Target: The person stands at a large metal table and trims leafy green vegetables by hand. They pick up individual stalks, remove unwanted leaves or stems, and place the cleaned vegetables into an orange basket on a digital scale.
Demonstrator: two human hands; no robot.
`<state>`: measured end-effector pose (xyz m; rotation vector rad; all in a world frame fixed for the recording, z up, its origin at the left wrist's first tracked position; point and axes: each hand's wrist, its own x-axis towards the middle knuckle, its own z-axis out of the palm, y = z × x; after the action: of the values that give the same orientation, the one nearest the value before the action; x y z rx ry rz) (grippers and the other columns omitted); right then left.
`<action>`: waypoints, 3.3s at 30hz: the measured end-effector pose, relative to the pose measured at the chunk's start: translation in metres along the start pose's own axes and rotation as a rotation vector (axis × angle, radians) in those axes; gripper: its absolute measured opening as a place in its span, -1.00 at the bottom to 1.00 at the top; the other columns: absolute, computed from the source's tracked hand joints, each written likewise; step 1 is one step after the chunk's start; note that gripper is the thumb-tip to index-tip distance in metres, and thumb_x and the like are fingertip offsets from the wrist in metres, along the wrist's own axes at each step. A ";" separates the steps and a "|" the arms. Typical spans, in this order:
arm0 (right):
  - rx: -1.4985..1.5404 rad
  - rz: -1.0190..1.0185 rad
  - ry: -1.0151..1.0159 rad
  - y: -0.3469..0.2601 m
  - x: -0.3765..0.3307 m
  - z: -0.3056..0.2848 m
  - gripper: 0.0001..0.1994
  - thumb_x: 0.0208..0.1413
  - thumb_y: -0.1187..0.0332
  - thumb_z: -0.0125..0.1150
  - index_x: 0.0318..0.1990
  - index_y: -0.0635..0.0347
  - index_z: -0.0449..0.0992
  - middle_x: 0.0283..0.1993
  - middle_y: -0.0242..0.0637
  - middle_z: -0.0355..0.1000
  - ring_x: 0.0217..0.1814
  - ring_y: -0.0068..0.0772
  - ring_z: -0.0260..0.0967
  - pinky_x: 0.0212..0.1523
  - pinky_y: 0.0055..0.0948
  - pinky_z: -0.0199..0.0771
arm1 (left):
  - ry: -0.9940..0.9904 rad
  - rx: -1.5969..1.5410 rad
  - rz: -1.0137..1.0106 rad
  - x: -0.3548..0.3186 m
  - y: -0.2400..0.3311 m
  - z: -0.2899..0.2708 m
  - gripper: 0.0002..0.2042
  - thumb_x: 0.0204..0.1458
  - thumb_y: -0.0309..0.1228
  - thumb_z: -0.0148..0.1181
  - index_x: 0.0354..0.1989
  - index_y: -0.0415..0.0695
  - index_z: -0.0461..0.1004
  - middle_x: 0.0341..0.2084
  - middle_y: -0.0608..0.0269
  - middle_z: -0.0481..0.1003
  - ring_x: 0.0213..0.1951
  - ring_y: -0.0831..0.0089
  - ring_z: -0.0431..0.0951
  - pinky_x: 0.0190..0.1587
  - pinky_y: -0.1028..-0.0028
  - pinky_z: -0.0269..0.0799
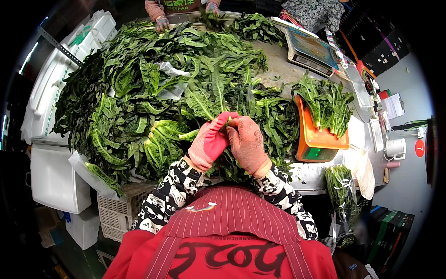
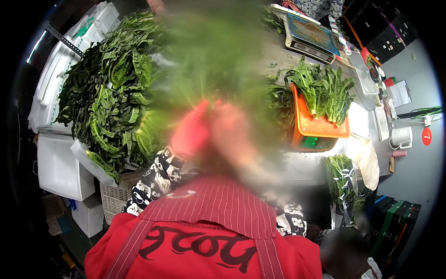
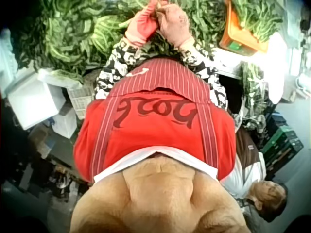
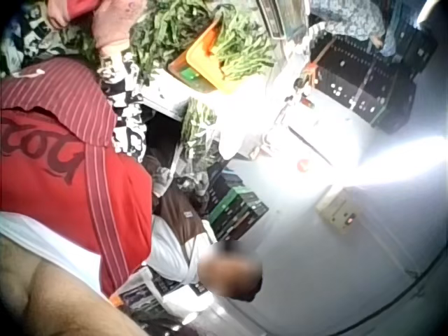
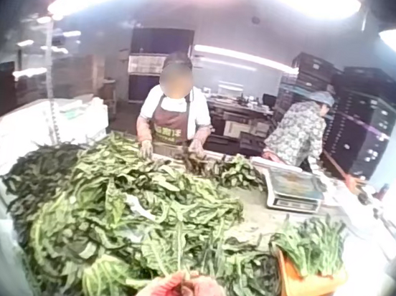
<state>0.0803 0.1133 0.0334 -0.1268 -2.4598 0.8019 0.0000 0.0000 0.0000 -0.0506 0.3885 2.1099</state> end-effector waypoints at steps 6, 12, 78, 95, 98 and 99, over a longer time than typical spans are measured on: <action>0.046 0.027 0.137 -0.007 0.004 0.025 -0.86 0.08 0.50 0.20 -0.21 0.28 0.41 -0.30 -0.06 0.42 -0.34 0.00 0.39 -0.29 -0.23 0.41 | 0.091 -0.146 0.060 -0.004 0.011 -0.022 -0.73 0.19 -0.40 0.20 -0.01 -0.26 0.46 -0.16 0.18 0.52 -0.11 0.41 0.51 0.04 0.42 0.39; 0.597 0.197 0.232 0.069 0.018 0.042 -0.79 0.30 0.30 0.11 -0.13 0.31 0.39 -0.32 -0.36 0.42 -0.34 -0.61 0.37 -0.35 -0.61 0.42 | 0.082 0.226 0.730 -0.040 0.046 0.042 -0.74 0.14 -0.50 0.20 0.00 -0.13 0.39 -0.20 0.20 0.52 -0.11 0.33 0.55 0.03 0.37 0.42; -0.036 0.058 -0.086 -0.029 -0.003 -0.065 0.10 -0.24 0.05 0.50 0.45 0.13 -0.07 0.44 0.30 -0.26 0.44 0.40 -0.13 0.38 0.02 0.03 | -0.090 0.299 -0.203 -0.006 -0.009 0.048 -0.51 0.35 -0.21 -0.16 0.40 -0.08 0.08 0.29 0.06 0.23 0.28 0.17 0.28 0.30 0.17 0.22; -0.397 0.090 0.927 0.130 0.018 -0.202 -0.17 -0.05 0.26 0.40 0.38 0.18 0.09 0.26 0.08 0.16 0.31 0.15 0.14 0.31 -0.03 0.20 | -0.098 0.507 -0.107 0.005 -0.014 0.036 -0.45 0.31 -0.11 -0.09 0.36 -0.20 0.11 0.32 -0.01 0.17 0.32 0.04 0.18 0.37 0.03 0.07; -0.724 0.357 0.595 0.194 0.001 -0.232 -0.20 0.01 0.09 0.31 0.40 -0.06 0.08 0.29 0.02 0.15 0.33 0.13 0.12 0.28 0.01 0.22 | -0.134 0.554 -0.133 0.005 -0.024 0.037 -0.45 0.31 -0.13 -0.11 0.35 -0.23 0.11 0.30 -0.06 0.17 0.32 0.01 0.19 0.37 0.05 0.09; -0.824 0.630 0.312 0.210 -0.005 -0.233 -0.22 0.03 0.03 0.27 0.41 -0.14 0.08 0.32 -0.01 0.13 0.34 0.11 0.11 0.26 0.04 0.22 | -0.161 0.578 -0.143 0.006 -0.028 0.038 -0.45 0.32 -0.13 -0.12 0.35 -0.24 0.10 0.30 -0.07 0.17 0.31 0.00 0.19 0.36 0.06 0.10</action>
<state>0.1911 0.4050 0.0684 -1.2590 -2.2888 -0.0769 0.0240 0.0300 0.0282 0.4131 0.8528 1.7776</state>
